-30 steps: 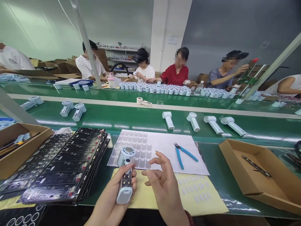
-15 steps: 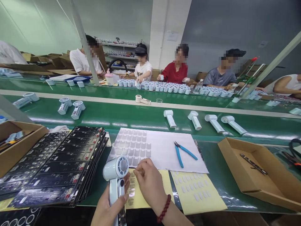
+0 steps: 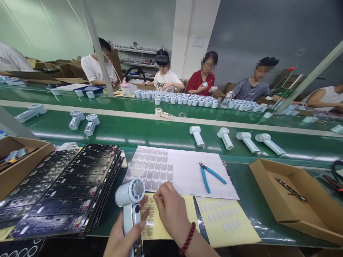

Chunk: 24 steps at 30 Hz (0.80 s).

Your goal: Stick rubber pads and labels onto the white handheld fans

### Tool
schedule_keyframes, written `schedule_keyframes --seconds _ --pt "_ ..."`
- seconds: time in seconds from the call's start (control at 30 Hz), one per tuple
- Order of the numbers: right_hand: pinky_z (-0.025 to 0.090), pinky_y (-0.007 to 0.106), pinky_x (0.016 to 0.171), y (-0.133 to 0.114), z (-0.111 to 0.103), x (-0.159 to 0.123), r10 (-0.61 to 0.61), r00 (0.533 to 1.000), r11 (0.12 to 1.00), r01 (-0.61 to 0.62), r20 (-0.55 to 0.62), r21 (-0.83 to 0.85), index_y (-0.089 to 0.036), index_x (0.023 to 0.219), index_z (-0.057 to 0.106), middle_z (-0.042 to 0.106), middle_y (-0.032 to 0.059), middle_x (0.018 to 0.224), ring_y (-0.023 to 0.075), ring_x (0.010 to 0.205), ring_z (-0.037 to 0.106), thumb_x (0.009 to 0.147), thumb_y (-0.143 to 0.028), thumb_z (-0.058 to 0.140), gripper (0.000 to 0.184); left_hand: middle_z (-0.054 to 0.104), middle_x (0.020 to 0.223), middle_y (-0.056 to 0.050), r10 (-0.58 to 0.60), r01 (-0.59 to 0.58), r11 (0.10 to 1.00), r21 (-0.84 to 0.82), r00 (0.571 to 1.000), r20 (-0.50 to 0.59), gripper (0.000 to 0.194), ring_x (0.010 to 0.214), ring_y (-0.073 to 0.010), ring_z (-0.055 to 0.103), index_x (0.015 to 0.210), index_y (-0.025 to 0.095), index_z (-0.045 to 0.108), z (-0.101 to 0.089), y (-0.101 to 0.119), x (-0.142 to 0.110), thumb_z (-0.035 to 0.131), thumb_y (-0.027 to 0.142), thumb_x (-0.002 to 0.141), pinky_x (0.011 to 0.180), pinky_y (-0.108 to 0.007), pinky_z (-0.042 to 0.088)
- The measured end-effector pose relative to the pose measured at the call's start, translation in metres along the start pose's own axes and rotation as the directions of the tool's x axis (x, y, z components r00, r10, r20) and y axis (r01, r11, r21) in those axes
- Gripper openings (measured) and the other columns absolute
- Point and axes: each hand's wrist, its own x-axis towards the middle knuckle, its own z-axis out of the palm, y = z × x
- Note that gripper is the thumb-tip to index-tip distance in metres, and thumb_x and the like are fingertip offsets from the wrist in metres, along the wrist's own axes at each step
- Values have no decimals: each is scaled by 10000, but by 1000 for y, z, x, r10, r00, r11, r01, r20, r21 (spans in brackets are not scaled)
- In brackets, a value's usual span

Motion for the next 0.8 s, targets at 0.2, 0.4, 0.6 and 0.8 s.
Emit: schedule_keyframes --seconds 0.2,0.4,0.6,0.8 --pt "426 270 599 -2 -7 -1 -17 998 991 8 62 136 -228 701 542 564 -5 809 158 684 549 859 -135 555 183 727 1232 -108 -5 5 999 43 1000 0 559 1188 -342 638 1098 196 731 0 2 0 887 342 582 1093 -394 428" --pt "470 241 575 -13 -40 -6 48 994 925 -81 96 371 -224 816 585 591 12 862 163 767 565 925 -327 560 153 772 1061 -106 -15 13 997 81 1000 14 555 1121 -318 672 1093 168 726 5 7 3 895 323 587 999 -362 498" --pt "470 218 572 -41 -59 -15 44 969 819 -175 243 547 -220 802 594 568 12 959 154 816 578 908 -324 605 149 775 924 -68 -109 110 994 -23 992 71 609 963 -259 711 1107 172 720 27 20 6 903 445 594 687 -245 551" --pt "471 211 608 -56 -66 -14 78 962 936 -161 261 313 -209 736 571 558 7 989 130 810 583 836 -161 629 124 764 1024 -27 -179 191 970 -151 980 89 411 1009 -218 681 1101 205 742 48 27 15 744 480 795 816 -250 546"
